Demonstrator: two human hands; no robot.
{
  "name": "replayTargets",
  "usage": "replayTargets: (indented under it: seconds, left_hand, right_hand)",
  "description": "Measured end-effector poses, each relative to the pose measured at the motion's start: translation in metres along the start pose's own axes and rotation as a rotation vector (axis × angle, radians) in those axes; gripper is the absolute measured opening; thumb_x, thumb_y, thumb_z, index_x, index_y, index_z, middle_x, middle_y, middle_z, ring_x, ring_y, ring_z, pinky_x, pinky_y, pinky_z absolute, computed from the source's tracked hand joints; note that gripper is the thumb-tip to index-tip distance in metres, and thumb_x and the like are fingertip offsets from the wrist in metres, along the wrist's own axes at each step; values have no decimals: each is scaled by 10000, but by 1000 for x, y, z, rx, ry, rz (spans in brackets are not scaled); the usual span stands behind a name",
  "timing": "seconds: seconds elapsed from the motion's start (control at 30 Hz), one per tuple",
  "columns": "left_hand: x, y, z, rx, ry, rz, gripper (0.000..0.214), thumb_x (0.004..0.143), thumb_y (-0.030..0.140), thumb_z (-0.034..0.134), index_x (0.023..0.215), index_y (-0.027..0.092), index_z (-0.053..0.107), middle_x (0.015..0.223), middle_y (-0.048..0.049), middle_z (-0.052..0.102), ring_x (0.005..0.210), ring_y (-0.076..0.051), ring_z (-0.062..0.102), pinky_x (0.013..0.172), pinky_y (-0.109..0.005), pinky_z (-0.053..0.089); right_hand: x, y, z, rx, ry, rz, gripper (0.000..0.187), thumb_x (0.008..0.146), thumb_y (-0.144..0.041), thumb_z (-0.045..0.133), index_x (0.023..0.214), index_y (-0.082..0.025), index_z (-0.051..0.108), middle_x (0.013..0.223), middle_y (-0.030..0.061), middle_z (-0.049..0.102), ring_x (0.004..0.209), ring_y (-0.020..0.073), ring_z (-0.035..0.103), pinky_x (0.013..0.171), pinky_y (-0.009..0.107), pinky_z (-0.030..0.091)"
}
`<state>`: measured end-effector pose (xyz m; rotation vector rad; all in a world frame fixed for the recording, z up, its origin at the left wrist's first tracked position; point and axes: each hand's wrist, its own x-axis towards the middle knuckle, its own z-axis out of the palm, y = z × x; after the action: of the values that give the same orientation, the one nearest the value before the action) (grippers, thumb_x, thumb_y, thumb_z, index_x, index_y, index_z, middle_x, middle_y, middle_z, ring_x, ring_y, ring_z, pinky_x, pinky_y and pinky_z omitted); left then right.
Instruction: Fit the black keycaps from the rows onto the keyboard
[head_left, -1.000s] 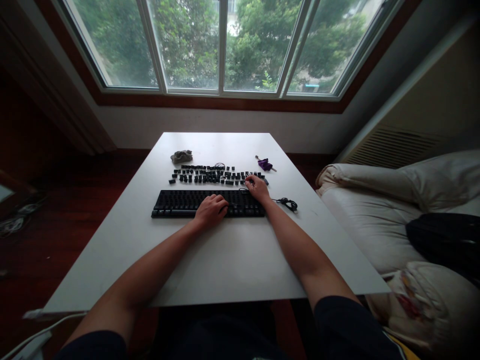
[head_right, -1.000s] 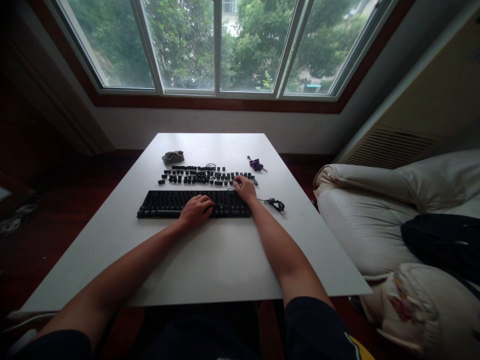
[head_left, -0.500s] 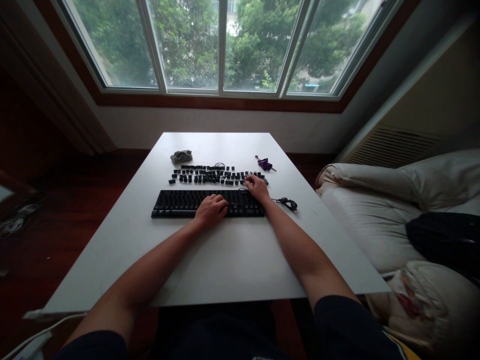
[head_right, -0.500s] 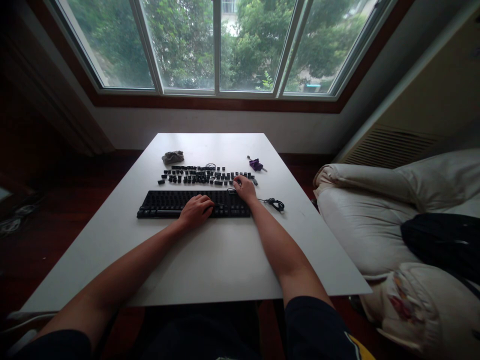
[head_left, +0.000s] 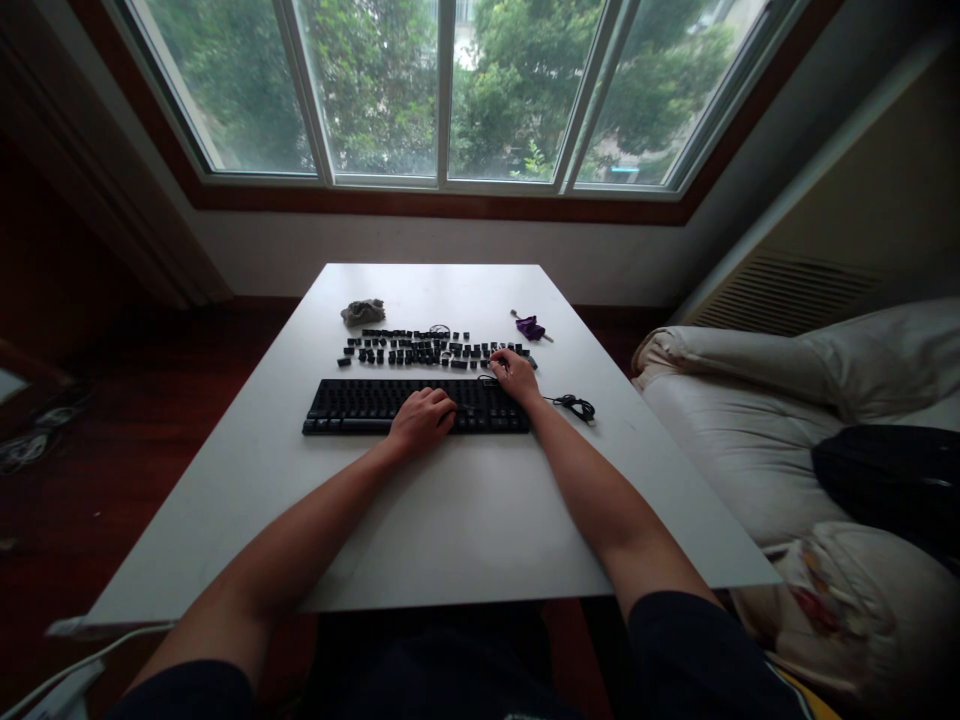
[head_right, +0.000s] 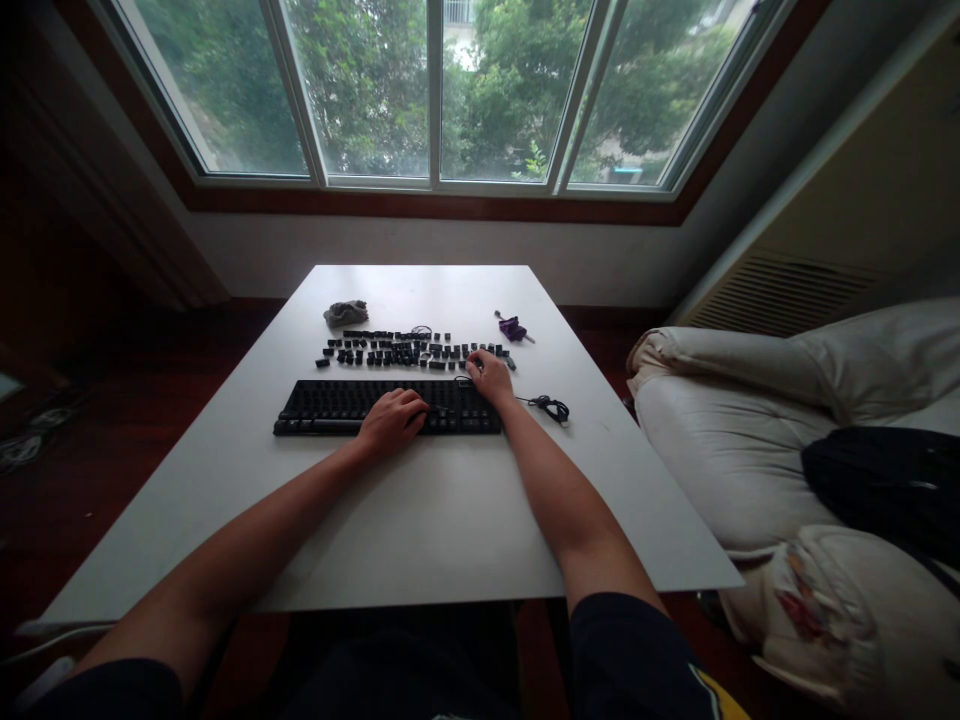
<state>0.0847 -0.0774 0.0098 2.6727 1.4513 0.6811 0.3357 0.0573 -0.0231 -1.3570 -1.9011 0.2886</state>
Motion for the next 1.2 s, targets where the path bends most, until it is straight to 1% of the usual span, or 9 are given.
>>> replayTargets:
  seconds: [0.47, 0.67, 0.9, 1.2]
  left_hand:
    - [0, 0, 0, 1, 8, 5, 193, 958, 283, 515, 1016, 240, 695, 1050, -65, 653, 979, -224, 565, 890, -390, 446]
    - [0, 1, -1, 2, -1, 3, 196, 959, 283, 512, 1020, 240, 694, 1056, -67, 655, 977, -226, 567, 886, -393, 445]
    - [0, -1, 1, -5, 6, 10, 196, 961, 283, 512, 1025, 242, 693, 1058, -61, 654, 981, -222, 565, 889, -389, 445]
    - [0, -2, 1, -7, 8, 12, 198, 962, 290, 517, 1032, 244, 696, 1053, -63, 654, 986, -223, 566, 892, -387, 448]
  right_hand:
    - [0, 2, 1, 5, 6, -9, 227, 869, -352, 536, 974, -222, 690, 927, 55, 723, 796, 223, 625, 778, 337, 475]
    - [0, 5, 2, 4, 7, -30, 215, 874, -346, 535, 975, -227, 683, 921, 46, 718, 782, 216, 619, 769, 328, 467]
    - [1, 8, 4, 2, 15, -43, 202, 881, -336, 543, 969, -220, 684, 866, 38, 703, 726, 199, 599, 731, 308, 455]
    - [2, 8, 5, 4, 8, -35, 195, 874, -329, 556, 972, -219, 685, 877, 43, 709, 740, 205, 604, 748, 318, 454]
